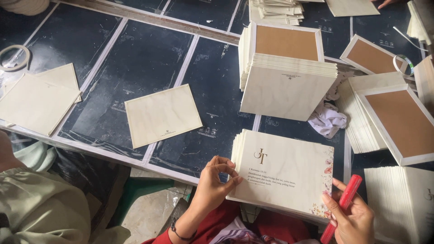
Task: Sorting and organizing stacks of printed invitation cards on a production table.
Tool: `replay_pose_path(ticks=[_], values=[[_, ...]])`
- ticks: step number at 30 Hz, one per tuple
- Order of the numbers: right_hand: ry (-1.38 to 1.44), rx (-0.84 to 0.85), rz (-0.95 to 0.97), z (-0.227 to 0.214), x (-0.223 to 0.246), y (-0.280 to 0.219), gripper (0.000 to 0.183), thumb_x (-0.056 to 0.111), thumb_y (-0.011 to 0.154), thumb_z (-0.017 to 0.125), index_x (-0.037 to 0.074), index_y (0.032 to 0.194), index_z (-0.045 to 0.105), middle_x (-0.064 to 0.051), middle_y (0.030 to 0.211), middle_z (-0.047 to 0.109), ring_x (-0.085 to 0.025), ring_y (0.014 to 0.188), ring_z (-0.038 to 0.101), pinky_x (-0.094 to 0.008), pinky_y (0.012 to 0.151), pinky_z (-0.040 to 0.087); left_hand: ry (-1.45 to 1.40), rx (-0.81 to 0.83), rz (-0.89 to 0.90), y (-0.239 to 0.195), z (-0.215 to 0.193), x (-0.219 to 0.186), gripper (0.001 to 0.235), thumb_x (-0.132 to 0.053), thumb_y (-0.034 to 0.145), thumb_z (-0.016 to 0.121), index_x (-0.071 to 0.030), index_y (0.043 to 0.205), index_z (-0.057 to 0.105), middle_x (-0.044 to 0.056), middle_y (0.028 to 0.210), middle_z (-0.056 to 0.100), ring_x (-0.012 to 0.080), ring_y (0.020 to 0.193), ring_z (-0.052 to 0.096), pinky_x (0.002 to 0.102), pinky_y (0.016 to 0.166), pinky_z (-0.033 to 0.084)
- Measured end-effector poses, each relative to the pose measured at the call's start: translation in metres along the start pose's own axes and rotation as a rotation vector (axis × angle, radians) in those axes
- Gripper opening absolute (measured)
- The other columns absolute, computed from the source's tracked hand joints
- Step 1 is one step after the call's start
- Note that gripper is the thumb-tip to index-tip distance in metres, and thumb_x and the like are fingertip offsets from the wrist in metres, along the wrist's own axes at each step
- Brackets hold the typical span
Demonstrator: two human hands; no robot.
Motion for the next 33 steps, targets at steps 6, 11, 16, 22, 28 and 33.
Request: replay_pose_path(ticks=[6,11,16,22,28,33], values=[[0.003,-0.001,-0.023,-0.002,-0.007,0.003,0.053,-0.001,0.085,0.072,0.002,0.137,0.065,-0.004,0.081,0.053,-0.011,0.052,0.044,-0.022,0.036,0.026,-0.036,-0.017,-0.025,-0.001,-0.001,0.003,0.012,-0.023,0.079,0.088,-0.017,0.075,0.078,-0.001,0.107,0.067,0.0154,0.109,0.065,0.034,0.095,0.049],[-0.002,-0.005,-0.015,-0.004,-0.014,0.007,0.052,0.001,0.084,0.072,0.005,0.136,0.065,-0.002,0.08,0.054,-0.009,0.051,0.043,-0.021,0.035,0.025,-0.025,-0.022,0.005,-0.002,-0.001,0.004,0.011,-0.022,0.08,0.088,-0.018,0.077,0.078,-0.002,0.106,0.067,0.0156,0.11,0.066,0.034,0.097,0.048],[0.008,0.031,-0.022,-0.002,-0.007,0.006,0.052,0.0,0.085,0.072,0.0,0.136,0.064,-0.006,0.076,0.053,-0.012,0.05,0.044,-0.023,0.035,0.029,-0.048,-0.021,0.003,-0.005,0.0,0.002,0.008,-0.019,0.081,0.087,-0.017,0.079,0.08,-0.001,0.107,0.067,0.0162,0.112,0.066,0.033,0.093,0.05],[0.022,0.039,-0.033,-0.002,-0.009,0.006,0.051,-0.002,0.084,0.071,-0.001,0.135,0.063,-0.003,0.073,0.051,-0.009,0.047,0.042,-0.022,0.035,0.025,0.004,-0.03,0.069,-0.006,-0.002,-0.001,0.011,-0.018,0.082,0.087,-0.017,0.08,0.077,-0.003,0.103,0.068,0.0149,0.107,0.065,0.031,0.073,0.045],[0.013,-0.017,-0.117,-0.021,-0.028,0.013,0.047,0.002,0.082,0.078,0.002,0.128,0.068,-0.002,0.079,0.06,-0.007,0.059,0.053,-0.02,0.051,0.045,0.061,-0.028,0.213,-0.007,-0.001,-0.01,0.011,-0.021,0.081,0.086,-0.019,0.08,0.075,-0.002,0.106,0.07,0.0154,0.1,0.064,0.032,0.076,0.047],[-0.025,0.08,-0.058,-0.011,-0.007,0.011,0.036,-0.004,0.079,0.084,-0.002,0.113,0.074,-0.006,0.073,0.064,-0.013,0.05,0.055,-0.025,0.038,0.041,0.133,-0.042,0.173,-0.002,-0.001,-0.001,0.007,-0.018,0.081,0.083,-0.017,0.078,0.077,-0.002,0.107,0.073,0.0136,0.102,0.067,0.03,0.072,0.047]])
Point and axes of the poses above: each hand's wrist, its own y-axis towards the middle knuckle, its own z-axis out of the palm, x = y × z, the point moved 9 cm from there along y, towards the middle knuckle
